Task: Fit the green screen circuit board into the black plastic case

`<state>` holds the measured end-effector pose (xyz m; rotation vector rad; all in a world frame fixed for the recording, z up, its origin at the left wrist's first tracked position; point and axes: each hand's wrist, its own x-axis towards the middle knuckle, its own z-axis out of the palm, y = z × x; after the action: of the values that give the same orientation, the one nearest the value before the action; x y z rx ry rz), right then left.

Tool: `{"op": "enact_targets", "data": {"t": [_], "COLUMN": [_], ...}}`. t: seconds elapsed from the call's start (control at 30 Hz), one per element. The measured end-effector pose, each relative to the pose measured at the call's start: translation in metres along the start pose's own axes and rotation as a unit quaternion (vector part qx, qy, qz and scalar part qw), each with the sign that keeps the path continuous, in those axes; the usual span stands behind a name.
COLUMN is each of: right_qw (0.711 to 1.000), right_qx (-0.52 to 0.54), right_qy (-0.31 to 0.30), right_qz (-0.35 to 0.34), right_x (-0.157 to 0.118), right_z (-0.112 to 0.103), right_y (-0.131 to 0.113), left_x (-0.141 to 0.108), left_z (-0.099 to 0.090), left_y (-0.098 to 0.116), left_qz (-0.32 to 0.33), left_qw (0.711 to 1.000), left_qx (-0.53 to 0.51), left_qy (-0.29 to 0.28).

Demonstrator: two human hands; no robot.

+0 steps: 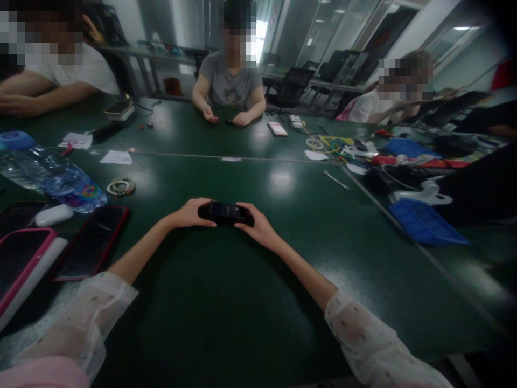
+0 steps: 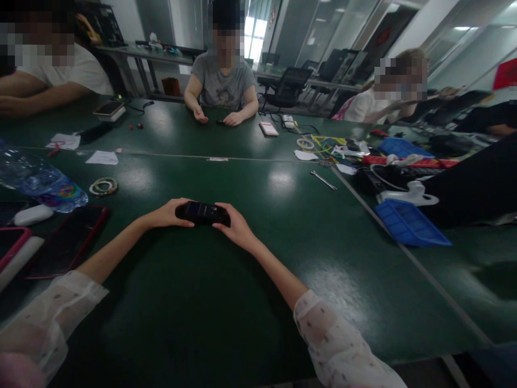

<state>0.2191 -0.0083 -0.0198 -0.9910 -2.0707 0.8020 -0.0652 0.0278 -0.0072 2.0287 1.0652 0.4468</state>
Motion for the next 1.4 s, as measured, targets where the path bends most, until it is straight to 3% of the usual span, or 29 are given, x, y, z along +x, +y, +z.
{"op": "enact_targets", "data": {"t": [0.27,0.47,0.57,0.67,0.83,1.4], "right_qw": [0.992,0.968,0.953,0.945,0.944,0.941], "right_qx": [0.113,0.054,-0.034,-0.117,-0.198,-0.241], "right_qy": [0.043,0.239,0.296,0.297,0.25,0.22], "right_qz": [0.036,0.045,0.05,0.071,0.09,0.093], "right_x": [0.006,0.013,0.01,0.005,0.002,0.001], "right_z": [-0.005,-0.034,-0.045,-0.047,-0.042,-0.041], "right_y": [0.008,0.026,0.039,0.051,0.065,0.066], "left_x": [-0.001,0.0,-0.001,-0.001,0.0,0.0], "left_z": [0.0,-0.001,-0.002,-0.002,-0.001,-0.001], "left_y": [-0.001,0.004,0.004,0.002,0.0,0.0], "left_qz": [-0.003,0.014,0.007,0.005,-0.003,-0.003], "left_qw": [1.0,1.0,1.0,1.0,1.0,1.0], "left_qx": [-0.007,0.004,-0.007,-0.002,0.009,0.01], "left_qy": [0.0,-0.008,-0.015,-0.012,-0.008,-0.007]}}
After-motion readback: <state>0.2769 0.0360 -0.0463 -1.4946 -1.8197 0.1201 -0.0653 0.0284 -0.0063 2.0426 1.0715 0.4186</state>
